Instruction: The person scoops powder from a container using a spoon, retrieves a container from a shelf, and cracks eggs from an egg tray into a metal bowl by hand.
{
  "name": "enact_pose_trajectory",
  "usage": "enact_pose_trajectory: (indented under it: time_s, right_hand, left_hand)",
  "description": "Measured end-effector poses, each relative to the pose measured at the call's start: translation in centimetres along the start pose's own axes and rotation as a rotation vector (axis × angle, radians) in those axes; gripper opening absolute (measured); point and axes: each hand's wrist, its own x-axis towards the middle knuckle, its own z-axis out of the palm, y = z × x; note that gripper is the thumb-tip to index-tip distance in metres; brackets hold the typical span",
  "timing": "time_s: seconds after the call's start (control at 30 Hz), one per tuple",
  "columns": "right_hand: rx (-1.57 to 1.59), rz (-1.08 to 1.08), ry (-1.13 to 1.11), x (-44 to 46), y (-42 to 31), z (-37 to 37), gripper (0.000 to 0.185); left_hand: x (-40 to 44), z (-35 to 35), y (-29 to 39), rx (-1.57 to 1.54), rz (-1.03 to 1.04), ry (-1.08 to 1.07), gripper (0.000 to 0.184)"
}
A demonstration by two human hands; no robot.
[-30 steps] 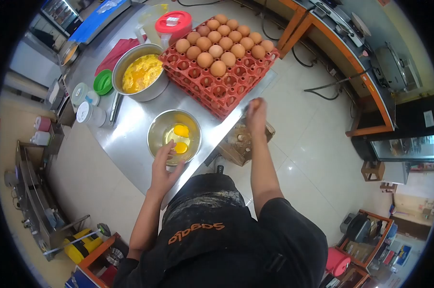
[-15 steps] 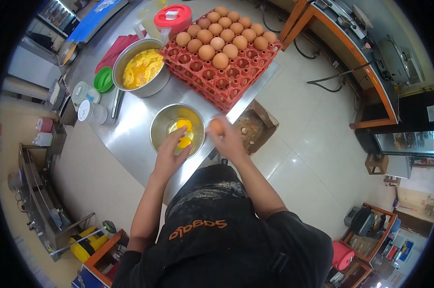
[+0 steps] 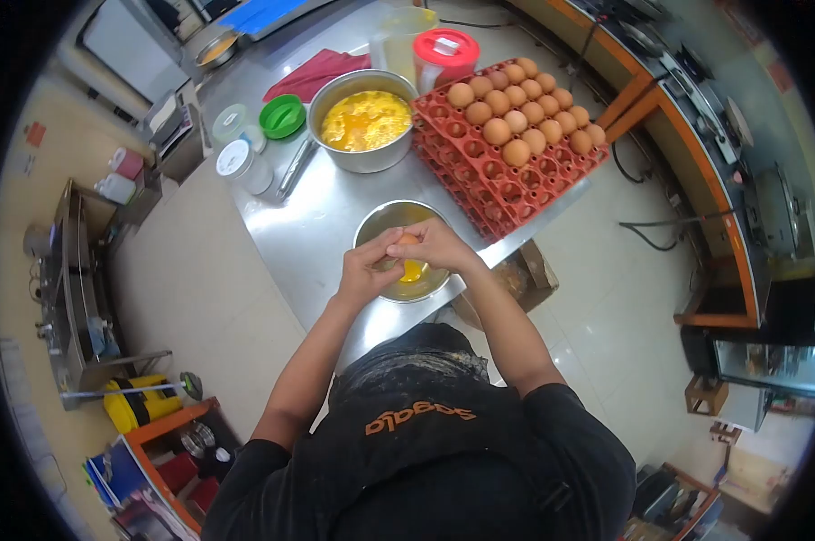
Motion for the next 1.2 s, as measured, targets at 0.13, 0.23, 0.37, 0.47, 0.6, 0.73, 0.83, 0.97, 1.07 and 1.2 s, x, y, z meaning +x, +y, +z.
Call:
enact_pose_trajectory:
  time_s: [0.13,0.23,0.37,0.47,0.6,0.73,0.83,0.97,1.07,1.2]
  right_hand:
    - [-0.057,0.031,-0.096,1.4,0.3,-0.5,0.032]
    - [-0.102,0.111,-0.145,2.0,-0.4,-0.6,0.033]
    - [-0.181,0.159,-0.219,2.5,-1.0,-1.4,0.033]
    - [-0.140,0.158,-0.284,2.8,-1.3,-1.9,0.034]
    - [-0.685,0.028,-0.324,3.1,-3.0,-2.7,0.033]
    - [-1.285,-0.074,-0.251,3.1,-4.8,-0.6,0.027]
    - [-1.319,-0.071,-0.217,2.4,-5.3,-0.4,0.036]
    - [-0.791,-0.308,-0.018,-0.8,-2.8,-2.4,0.046]
    - [-0.348,-0.436,0.152,-4.4,1.3,-3.1,0.042]
    - [0.074,-0.030,0.293,-11.4,4.7,-5.7,0.050]
  left_hand:
    - [-0.8,0.0,-1.6,-0.072,-0.067,0.007,0.060]
    - [-1.1,0.0,-2.0,-0.219,-0.151,0.021,0.061]
    - [-1.0,-0.1,-1.8,-0.366,-0.252,-0.004,0.058]
    - [-1.0,-0.2,-2.3,-0.261,-0.139,-0.003,0.059]
    - [-0.7,-1.8,-2.2,0.049,-0.087,-0.201,0.060]
    - [1.0,-3.4,-0.5,0.610,0.189,-0.373,0.061]
    - [1.6,-3.5,0.2,0.726,0.211,-0.376,0.063]
    - [2.0,-1.6,1.3,0.403,0.177,-0.246,0.065]
    - [2.9,1.3,4.1,0.201,0.078,-0.350,0.066]
    - [4.6,3.6,5.6,-0.001,0.048,-0.114,0.060]
